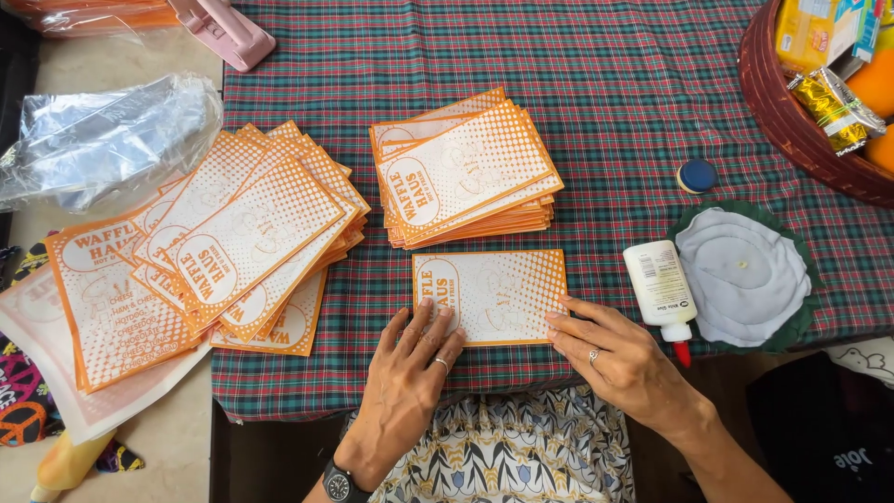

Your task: Assembling paper bags by applying glue to templates and folding them into shape.

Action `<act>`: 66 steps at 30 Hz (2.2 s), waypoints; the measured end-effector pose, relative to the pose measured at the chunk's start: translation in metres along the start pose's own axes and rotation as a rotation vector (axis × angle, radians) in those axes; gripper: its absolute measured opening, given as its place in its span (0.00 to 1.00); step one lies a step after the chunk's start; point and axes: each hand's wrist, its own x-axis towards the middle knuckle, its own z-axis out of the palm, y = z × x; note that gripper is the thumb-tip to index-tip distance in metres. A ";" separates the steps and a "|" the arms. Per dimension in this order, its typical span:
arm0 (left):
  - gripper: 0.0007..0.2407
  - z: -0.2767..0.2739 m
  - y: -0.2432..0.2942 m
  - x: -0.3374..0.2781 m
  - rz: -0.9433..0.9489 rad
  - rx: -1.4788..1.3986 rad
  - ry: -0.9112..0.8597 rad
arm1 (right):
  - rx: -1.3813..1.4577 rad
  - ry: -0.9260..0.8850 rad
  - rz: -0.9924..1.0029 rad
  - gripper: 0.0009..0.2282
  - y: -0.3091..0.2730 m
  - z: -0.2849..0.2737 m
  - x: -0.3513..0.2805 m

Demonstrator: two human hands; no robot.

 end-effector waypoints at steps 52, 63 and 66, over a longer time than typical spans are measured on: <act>0.27 -0.038 0.039 0.019 -0.005 0.158 -0.123 | -0.376 -0.166 -0.005 0.25 0.071 0.018 0.124; 0.31 -0.100 -0.120 0.016 -0.565 0.636 -0.160 | -0.229 -0.035 0.099 0.17 -0.023 0.025 0.021; 0.42 -0.073 -0.096 0.038 -0.514 0.600 0.035 | -0.198 0.152 0.202 0.12 -0.001 0.004 0.009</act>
